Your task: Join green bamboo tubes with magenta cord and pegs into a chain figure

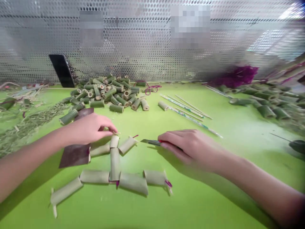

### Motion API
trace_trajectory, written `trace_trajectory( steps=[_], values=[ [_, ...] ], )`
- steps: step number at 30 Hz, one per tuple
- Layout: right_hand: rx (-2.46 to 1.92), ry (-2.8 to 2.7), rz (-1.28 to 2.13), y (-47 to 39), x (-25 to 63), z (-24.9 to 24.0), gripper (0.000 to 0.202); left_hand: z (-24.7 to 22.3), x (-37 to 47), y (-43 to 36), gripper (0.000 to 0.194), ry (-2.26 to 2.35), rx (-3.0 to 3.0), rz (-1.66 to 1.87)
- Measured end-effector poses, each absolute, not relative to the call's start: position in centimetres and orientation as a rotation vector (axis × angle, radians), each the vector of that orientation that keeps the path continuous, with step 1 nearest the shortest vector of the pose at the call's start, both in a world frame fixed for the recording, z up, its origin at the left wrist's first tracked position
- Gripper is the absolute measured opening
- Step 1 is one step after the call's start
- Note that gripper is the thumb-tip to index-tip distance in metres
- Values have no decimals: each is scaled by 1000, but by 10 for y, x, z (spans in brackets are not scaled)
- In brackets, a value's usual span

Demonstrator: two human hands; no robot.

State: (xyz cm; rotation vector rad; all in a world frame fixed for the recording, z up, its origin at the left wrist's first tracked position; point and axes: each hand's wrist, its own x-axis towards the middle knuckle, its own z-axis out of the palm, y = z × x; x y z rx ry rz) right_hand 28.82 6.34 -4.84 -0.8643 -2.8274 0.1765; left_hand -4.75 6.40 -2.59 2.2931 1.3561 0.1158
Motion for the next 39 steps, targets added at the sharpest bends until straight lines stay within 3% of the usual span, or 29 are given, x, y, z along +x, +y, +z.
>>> trace_trajectory(
  steps=[16,39],
  values=[
    [-999,-2723,510,72,297,-56,29,-58,-57,66,27,1167,2179,208],
    [-1009,-2712,559,73,300,-58,29,-68,-54,67,31,1047,2228,318]
  ],
)
